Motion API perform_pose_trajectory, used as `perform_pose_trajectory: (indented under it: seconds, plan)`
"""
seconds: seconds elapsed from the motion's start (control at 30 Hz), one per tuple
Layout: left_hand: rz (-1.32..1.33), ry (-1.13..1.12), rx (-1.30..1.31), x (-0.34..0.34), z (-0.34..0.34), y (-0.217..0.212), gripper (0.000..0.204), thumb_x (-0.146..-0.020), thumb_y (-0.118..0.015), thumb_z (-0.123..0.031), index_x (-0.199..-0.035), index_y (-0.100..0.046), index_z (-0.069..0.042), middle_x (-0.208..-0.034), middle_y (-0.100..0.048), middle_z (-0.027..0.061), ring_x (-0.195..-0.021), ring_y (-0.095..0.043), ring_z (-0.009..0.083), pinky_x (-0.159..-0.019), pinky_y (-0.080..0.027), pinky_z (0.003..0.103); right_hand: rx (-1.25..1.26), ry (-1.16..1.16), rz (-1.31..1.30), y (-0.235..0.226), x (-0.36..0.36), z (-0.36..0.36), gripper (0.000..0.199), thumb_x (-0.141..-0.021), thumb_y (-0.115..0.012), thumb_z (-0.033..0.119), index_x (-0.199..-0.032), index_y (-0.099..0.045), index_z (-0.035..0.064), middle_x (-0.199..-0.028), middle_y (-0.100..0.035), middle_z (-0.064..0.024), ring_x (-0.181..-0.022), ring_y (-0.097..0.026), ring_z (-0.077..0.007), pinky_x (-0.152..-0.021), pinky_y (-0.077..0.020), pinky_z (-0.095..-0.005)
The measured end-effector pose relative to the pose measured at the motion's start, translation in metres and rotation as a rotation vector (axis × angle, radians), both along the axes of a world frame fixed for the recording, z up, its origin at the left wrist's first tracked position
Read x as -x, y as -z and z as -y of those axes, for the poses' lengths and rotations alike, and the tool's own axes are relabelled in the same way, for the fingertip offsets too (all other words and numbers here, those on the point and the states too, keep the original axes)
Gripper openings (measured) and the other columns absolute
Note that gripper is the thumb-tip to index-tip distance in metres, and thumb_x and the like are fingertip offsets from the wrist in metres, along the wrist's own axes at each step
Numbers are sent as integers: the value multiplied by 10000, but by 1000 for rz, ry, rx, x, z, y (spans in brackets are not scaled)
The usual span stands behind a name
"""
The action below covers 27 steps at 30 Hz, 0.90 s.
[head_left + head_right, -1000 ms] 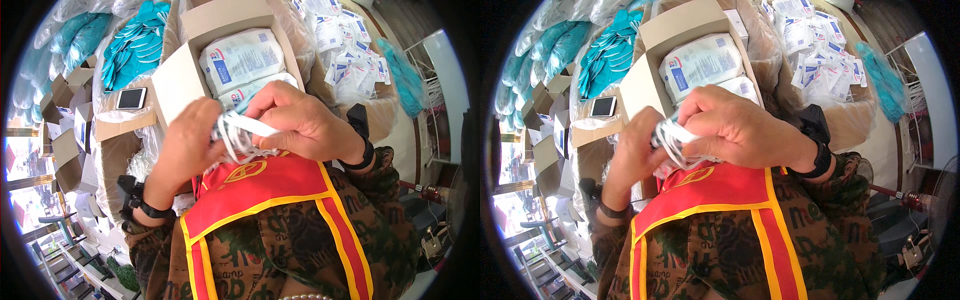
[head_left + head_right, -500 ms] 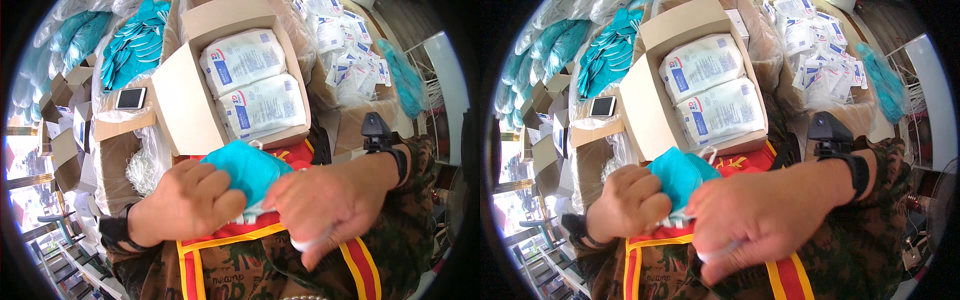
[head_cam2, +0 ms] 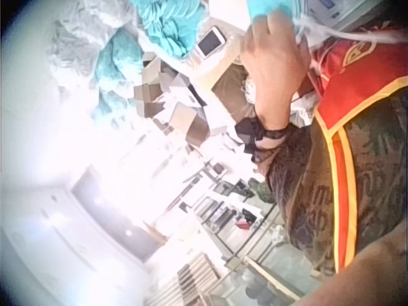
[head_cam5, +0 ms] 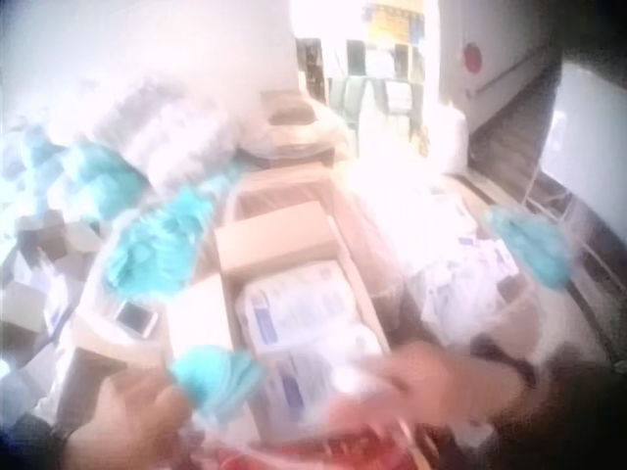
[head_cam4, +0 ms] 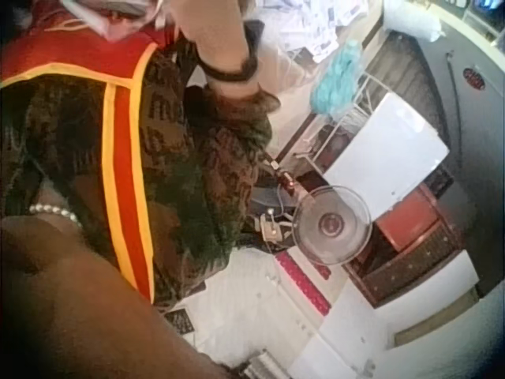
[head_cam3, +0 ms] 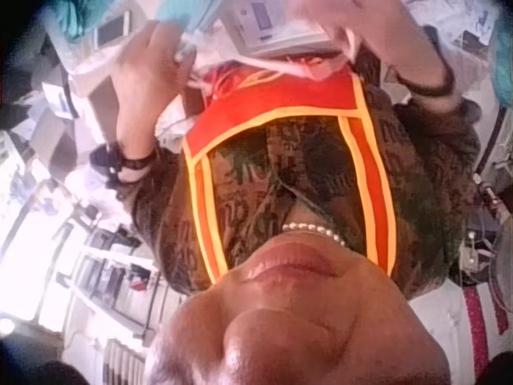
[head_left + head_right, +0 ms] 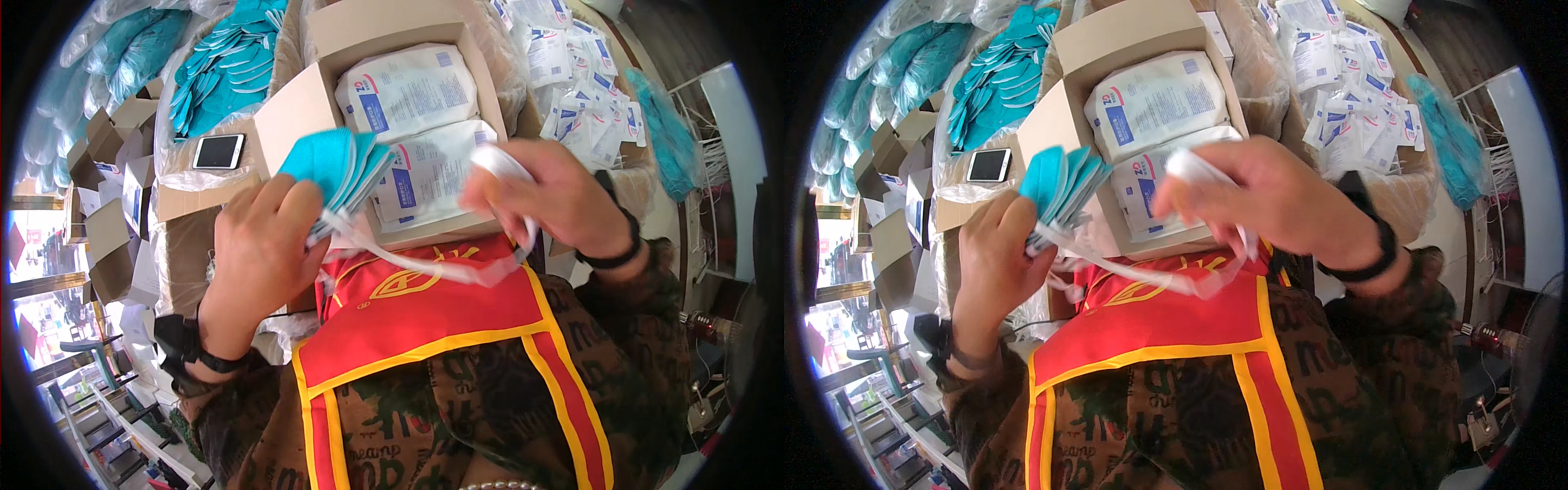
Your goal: The recorder is packing several green medical masks into a white cardboard box along with small white packets.
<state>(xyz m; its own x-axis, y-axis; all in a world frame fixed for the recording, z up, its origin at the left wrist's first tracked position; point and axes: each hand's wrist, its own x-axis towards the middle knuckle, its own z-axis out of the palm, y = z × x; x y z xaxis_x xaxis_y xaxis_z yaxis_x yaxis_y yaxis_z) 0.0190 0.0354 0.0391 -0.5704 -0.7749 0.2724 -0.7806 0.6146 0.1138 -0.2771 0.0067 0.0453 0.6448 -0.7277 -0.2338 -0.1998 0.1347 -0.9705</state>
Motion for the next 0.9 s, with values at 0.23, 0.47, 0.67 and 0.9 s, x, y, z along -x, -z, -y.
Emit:
perform_pose_trajectory:
  seconds: [0.23,0.47,0.67,0.9]
  plan:
    - [10,78,104,31,15,-3,323,-597,-712,-76,-812,-470,-85,-735,-483,100,-671,-561,311,-569,-441,411,-95,-77,136,62,-60,5,284,-911,-602,276,-1032,-622,20,-751,-591,-1,-627,-549,-80,-544,-435,-229]
    - [8,-56,-128,13,17,11,347,-608,-733,-95,-875,-515,-60,-784,-563,126,-737,-596,337,-624,-474,421,541,-229,-26,49,-33,-3,229,-854,-682,220,-943,-623,18,-869,-615,-136,-803,-590,-306,-765,-450,-374]
    - [-466,275,-547,36,4,29,353,-610,-713,-134,-927,-580,-53,-826,-599,154,-790,-599,378,-673,-499,414,967,-282,468,16,-62,-16,235,-814,-727,208,-903,-592,38,-852,-564,-117,-836,-588,-285,-854,-433,-426]
    - [-10,569,-427,15,-24,-24,265,-569,-706,-133,-773,-547,-78,-685,-524,85,-638,-568,319,-546,-459,377,539,-765,365,-14,-16,-39,307,-812,-734,301,-832,-571,42,-863,-606,-85,-770,-588,-271,-821,-456,-435]
